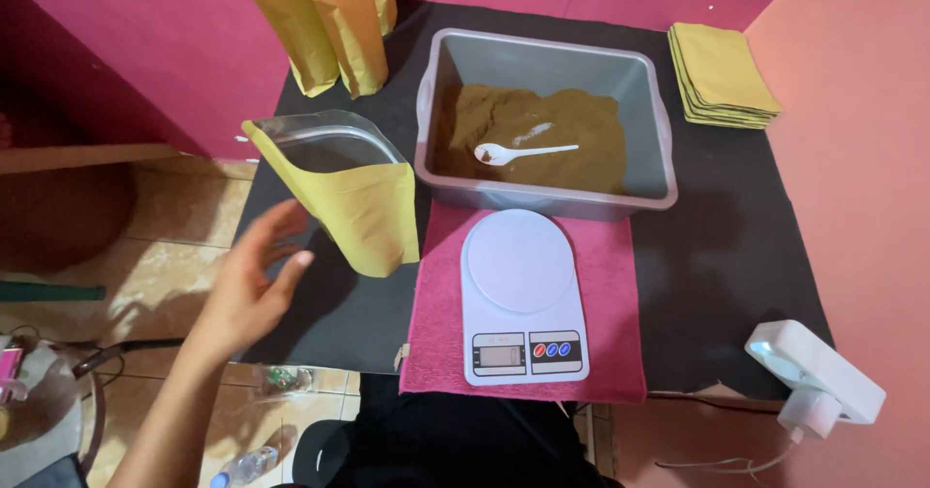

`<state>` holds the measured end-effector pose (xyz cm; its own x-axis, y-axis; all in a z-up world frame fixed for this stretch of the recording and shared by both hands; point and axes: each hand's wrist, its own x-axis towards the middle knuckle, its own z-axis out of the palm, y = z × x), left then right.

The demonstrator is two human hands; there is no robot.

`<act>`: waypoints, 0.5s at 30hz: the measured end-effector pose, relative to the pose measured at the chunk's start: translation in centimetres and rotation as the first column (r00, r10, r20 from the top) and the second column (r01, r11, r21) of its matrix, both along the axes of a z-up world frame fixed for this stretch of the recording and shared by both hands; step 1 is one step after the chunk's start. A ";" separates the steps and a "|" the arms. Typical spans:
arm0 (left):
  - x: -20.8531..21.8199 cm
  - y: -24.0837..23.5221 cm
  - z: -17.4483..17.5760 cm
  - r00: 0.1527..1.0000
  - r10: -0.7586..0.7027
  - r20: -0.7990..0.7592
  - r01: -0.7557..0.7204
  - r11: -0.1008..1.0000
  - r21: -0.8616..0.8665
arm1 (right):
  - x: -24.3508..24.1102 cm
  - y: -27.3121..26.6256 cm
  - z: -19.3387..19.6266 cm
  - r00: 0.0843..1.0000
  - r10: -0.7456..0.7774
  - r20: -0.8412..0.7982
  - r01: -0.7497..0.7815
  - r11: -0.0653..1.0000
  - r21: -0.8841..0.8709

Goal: Filling and weighing coffee bags with ground coffee powder using a spoon and a digital scale.

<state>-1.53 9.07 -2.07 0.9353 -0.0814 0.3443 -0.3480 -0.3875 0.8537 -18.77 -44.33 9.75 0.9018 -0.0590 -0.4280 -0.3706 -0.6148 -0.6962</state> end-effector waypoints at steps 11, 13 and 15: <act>3.8 0.1 -2.6 0.979 -0.096 -0.182 0.090 0.995 -0.042 | 19.0 24.8 -10.9 0.749 0.475 0.461 -0.401 0.880 -0.256; 3.2 -0.7 -1.2 0.974 -0.065 -0.217 0.069 0.998 0.012 | 21.6 25.9 -13.4 0.748 0.524 0.407 -0.361 0.836 -0.412; 2.8 -1.3 -0.8 0.975 -0.052 -0.214 0.061 0.998 0.035 | 22.2 26.1 -12.9 0.752 0.497 0.433 -0.363 0.860 -0.358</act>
<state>1.24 7.82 -2.84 0.9803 -0.1457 0.1332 -0.1822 -0.4086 0.8943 3.44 -18.20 -3.17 0.9352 0.3495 0.0576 0.3276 -0.7916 -0.5159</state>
